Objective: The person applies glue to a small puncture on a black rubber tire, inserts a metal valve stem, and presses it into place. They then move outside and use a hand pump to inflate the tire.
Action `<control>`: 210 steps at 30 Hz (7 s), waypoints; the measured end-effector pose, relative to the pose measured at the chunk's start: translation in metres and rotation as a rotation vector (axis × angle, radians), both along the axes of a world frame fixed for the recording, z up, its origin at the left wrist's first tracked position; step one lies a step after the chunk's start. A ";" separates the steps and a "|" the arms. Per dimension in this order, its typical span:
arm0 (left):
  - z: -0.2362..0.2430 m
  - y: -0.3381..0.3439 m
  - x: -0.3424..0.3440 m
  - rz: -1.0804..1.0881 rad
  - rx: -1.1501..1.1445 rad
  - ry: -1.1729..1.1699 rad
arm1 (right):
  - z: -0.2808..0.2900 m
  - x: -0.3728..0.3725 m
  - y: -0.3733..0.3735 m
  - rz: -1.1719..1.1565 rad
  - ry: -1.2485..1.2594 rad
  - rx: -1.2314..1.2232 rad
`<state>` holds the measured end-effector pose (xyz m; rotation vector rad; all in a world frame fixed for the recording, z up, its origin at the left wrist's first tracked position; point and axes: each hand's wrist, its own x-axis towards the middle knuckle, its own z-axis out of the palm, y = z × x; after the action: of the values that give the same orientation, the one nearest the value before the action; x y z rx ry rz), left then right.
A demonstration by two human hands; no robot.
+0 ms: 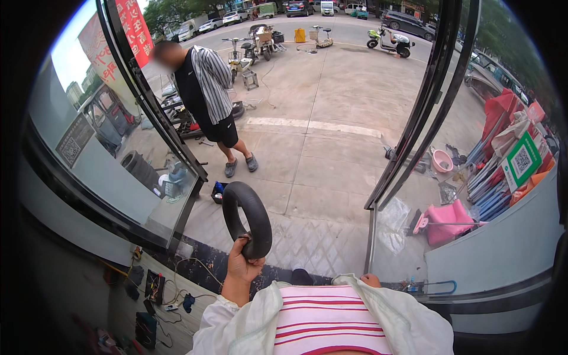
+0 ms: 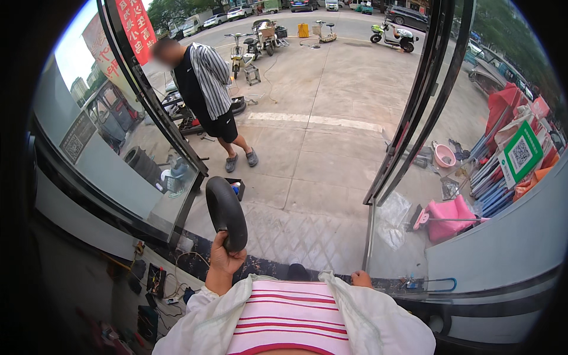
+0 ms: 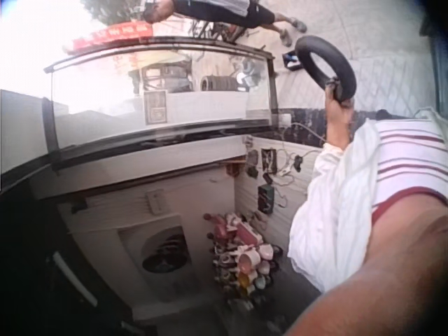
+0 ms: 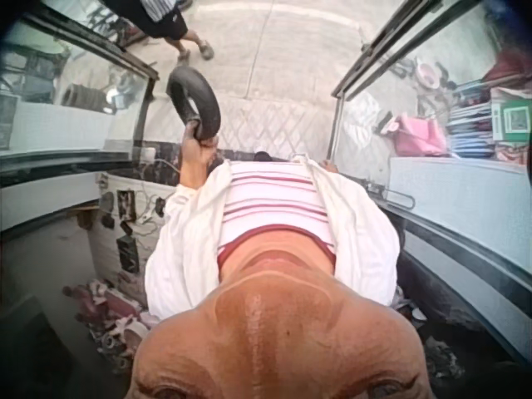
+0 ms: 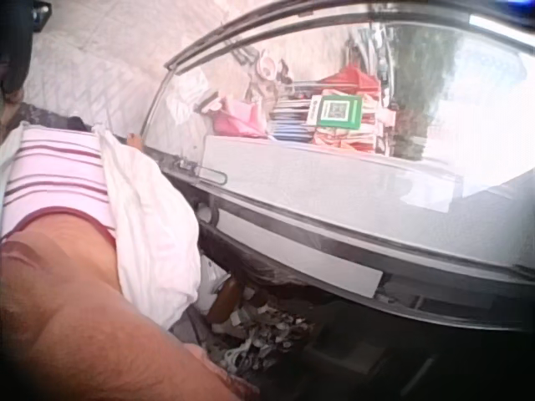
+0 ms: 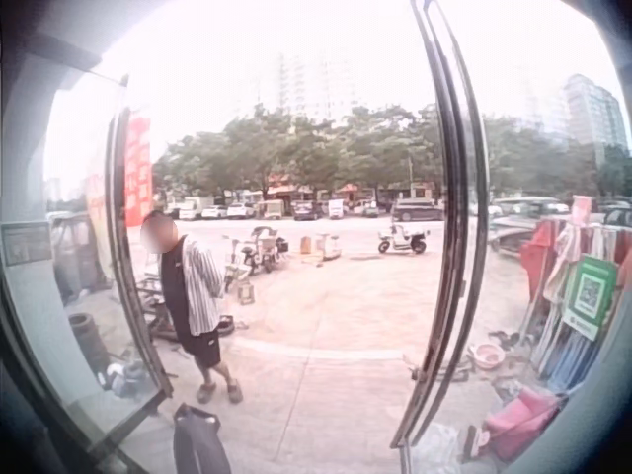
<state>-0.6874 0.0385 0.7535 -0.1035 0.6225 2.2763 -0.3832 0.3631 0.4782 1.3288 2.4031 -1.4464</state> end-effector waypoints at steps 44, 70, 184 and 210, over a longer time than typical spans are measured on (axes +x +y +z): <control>-0.121 0.698 -0.893 0.111 0.009 0.450 | 0.199 -1.100 0.542 0.463 0.932 -0.166; -0.161 1.117 -1.537 0.397 -0.708 0.439 | 0.170 -1.794 1.014 1.024 0.747 -0.150; -0.225 2.962 -4.498 -0.593 -0.601 0.485 | 0.058 -4.622 2.722 -0.012 0.700 -0.493; -0.294 3.383 -4.685 -1.776 -0.574 0.686 | -0.032 -4.825 2.929 -1.261 1.322 -0.726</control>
<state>-5.3719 3.4212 0.4593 0.7015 1.0510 0.3310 -5.2086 3.2918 0.4460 1.9528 0.3475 -3.7953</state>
